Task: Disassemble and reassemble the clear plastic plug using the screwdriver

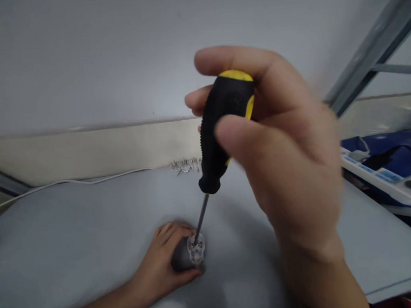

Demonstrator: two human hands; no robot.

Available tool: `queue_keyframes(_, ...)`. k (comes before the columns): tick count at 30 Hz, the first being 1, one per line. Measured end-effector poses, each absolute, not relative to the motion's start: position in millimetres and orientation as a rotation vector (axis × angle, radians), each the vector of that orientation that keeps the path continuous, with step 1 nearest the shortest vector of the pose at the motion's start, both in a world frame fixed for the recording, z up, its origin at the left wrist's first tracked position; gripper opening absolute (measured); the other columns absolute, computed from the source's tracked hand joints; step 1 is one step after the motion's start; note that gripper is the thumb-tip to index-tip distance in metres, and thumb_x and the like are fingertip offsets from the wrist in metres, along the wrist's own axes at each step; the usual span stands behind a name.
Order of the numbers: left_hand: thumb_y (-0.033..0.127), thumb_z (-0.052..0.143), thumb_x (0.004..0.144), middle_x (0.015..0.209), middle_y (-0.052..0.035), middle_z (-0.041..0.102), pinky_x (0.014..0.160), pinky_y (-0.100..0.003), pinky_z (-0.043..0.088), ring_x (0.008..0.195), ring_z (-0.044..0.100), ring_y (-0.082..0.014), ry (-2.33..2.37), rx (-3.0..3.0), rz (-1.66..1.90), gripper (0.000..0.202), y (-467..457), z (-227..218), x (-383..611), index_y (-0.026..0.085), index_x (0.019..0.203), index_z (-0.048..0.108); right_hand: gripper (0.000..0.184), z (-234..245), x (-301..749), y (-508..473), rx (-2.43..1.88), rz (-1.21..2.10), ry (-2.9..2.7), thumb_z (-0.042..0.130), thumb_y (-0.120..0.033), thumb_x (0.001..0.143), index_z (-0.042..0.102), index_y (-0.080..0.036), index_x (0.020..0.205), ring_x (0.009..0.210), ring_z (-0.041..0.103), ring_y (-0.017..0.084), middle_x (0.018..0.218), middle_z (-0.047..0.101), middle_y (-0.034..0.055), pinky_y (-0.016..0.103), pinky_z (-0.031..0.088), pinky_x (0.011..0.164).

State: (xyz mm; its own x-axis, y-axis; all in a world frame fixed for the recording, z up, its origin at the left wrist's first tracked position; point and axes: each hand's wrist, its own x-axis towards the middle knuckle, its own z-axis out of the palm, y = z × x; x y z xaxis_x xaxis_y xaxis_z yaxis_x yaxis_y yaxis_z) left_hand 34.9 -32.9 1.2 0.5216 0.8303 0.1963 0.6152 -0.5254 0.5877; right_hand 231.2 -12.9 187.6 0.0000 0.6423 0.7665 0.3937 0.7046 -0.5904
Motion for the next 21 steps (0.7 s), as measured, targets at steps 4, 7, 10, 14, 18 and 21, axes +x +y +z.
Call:
queue_keyframes(4,0.023,0.091,0.051,0.108,-0.0037,0.066,0.086,-0.045,0.038,0.1,0.057,-0.0305,1.18,2.326,0.646,0.066,-32.4,1.1,35.1,0.024,0.106,0.054,0.045,183.3,227.7,-6.5,-0.854,0.346,-1.454,0.07,-0.024,0.076,0.058,-0.025,0.119,0.089,0.064,0.023,0.099,0.06,0.0038,0.042,0.058,0.086)
queue_keyframes(7,0.022,0.09,0.052,0.107,-0.0038,0.066,0.087,-0.045,0.039,0.1,0.057,-0.0306,1.175,2.329,0.666,0.066,-32.2,1.3,35.2,0.025,0.106,0.054,0.037,182.2,233.7,-1.3,-0.669,0.466,-1.495,0.056,-0.013,0.082,0.059,-0.024,0.117,0.098,0.065,0.021,0.098,0.063,0.0017,0.04,0.057,0.092)
queue_keyframes(10,0.021,0.09,0.051,0.107,-0.0036,0.066,0.087,-0.045,0.039,0.101,0.057,-0.0307,1.175,2.333,0.663,0.065,-32.4,2.3,35.7,0.024,0.106,0.054,0.043,183.0,240.2,2.3,-0.544,0.631,-1.572,0.037,-0.004,0.079,0.062,-0.023,0.109,0.112,0.061,0.023,0.107,0.064,0.003,0.043,0.054,0.095)
queue_keyframes(14,0.022,0.09,0.051,0.108,-0.0032,0.066,0.087,-0.045,0.039,0.101,0.058,-0.0303,1.176,2.333,0.65,0.065,-32.7,3.7,36.2,0.024,0.105,0.055,0.024,181.9,233.5,1.4,-0.713,0.45,-1.425,0.049,-0.024,0.087,0.067,-0.024,0.103,0.09,0.062,0.023,0.093,0.06,0.005,0.039,0.057,0.076)
queue_keyframes(18,0.023,0.09,0.052,0.108,-0.0034,0.066,0.085,-0.044,0.039,0.1,0.058,-0.0301,1.183,2.325,0.636,0.064,-33.2,4.6,35.9,0.024,0.105,0.054,0.031,182.0,228.1,-3.1,-0.793,0.378,-1.396,0.064,-0.032,0.082,0.066,-0.022,0.111,0.075,0.06,0.02,0.083,0.058,0.0045,0.035,0.054,0.068)
queue_keyframes(21,0.023,0.089,0.052,0.107,-0.004,0.066,0.086,-0.045,0.039,0.1,0.058,-0.0302,1.187,2.32,0.638,0.064,-33.3,4.4,35.9,0.023,0.106,0.054,0.03,185.3,234.8,-3.2,-0.749,0.465,-1.463,0.048,-0.021,0.087,0.063,-0.022,0.112,0.085,0.065,0.022,0.093,0.065,0.005,0.037,0.056,0.07)
